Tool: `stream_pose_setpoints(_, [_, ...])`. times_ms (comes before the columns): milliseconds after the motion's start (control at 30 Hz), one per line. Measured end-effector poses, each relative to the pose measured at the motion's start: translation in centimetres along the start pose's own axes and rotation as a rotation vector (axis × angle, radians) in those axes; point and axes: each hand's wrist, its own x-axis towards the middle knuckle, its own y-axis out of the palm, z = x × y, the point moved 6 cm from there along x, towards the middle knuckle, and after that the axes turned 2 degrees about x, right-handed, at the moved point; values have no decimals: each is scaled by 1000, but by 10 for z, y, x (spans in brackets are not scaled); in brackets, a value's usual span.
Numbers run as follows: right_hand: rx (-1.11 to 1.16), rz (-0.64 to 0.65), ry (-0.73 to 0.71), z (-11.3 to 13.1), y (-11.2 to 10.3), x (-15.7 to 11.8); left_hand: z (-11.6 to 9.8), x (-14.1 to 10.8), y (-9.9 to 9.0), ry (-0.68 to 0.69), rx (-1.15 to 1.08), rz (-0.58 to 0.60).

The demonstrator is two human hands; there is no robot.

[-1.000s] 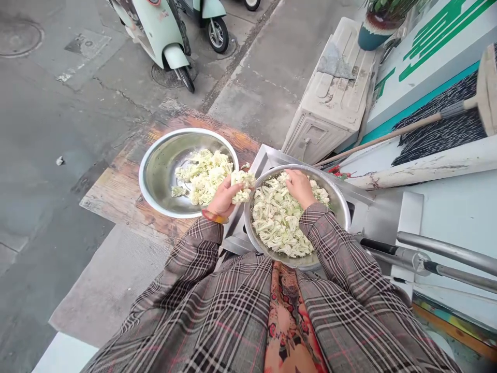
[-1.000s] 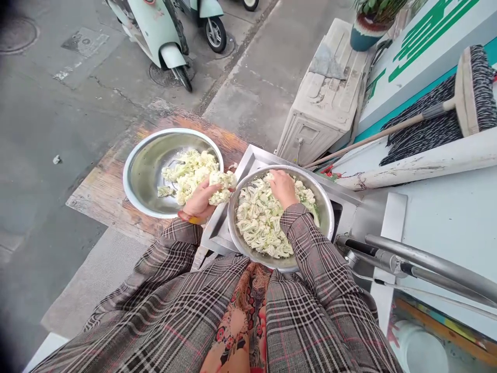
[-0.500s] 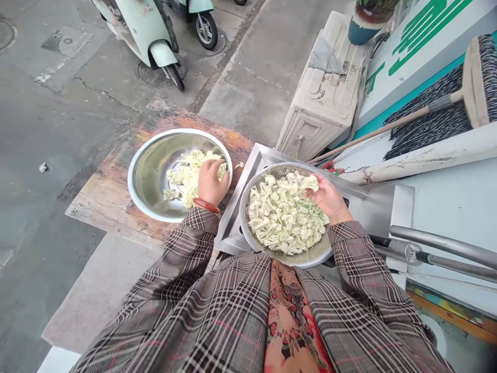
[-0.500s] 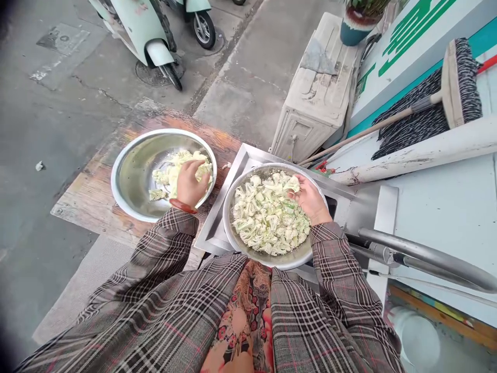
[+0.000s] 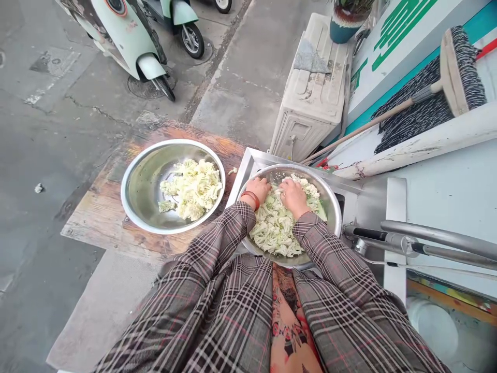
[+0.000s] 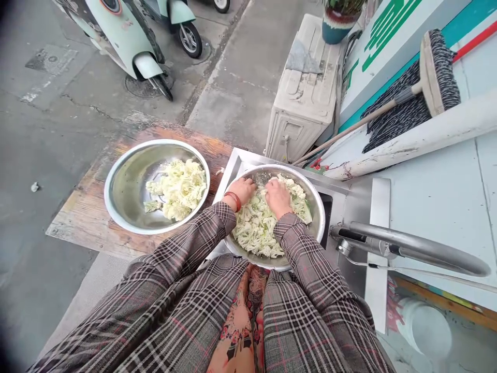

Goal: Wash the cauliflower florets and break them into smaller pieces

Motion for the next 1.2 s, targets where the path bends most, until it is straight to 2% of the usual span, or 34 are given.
stream_pose_setpoints(133, [421,-135,141,-48,-21,-17,-2,-13,-13,79,345,-16])
stream_pose_setpoints(233, [634,-146,211,-78,-41,-22,-7,-21,-34,37,282,-101])
stream_pose_setpoints(333, [464,-86,142,-74,-54,-9,-12,-25,-43,-68,-31,-119])
stream_pose_setpoints(433, [133,-43,50,-47,-55,14,-21,-29,-34,-109,-159,-39])
stream_pose_setpoints(500, [-55,4,24,-28,-46,30,-24,-33,-27,-135,-120,-3])
stream_pose_setpoints(567, [-186,104,46,-16,-31,43,-22,-37,-23,-165,-116,3])
stream_pose_setpoints(633, [-244,212,103,-14,-14,49,-21,-40,-20,-178,-125,-1])
stream_pose_setpoints(700, [-226,251,157,-21,-5,49,-21,-40,-18,-172,-91,-1])
stream_pose_setpoints(767, [-141,196,183,-32,-7,43,-22,-37,-13,-165,-15,31])
stream_pose_setpoints(833, [1,71,197,-47,-18,31,-22,-30,-5,-160,106,67])
stream_pose_setpoints(900, [192,-75,218,-64,-34,13,-24,-19,6,-124,318,96])
stream_pose_setpoints(1000, [486,-255,248,-86,-54,-23,-23,-3,28,-48,752,172])
stream_pose_setpoints(1100, [662,-345,285,-97,-61,-57,-15,5,47,-52,1039,238])
stream_pose_setpoints(1200, [707,-372,316,-100,-60,-81,-14,4,49,-40,1085,254])
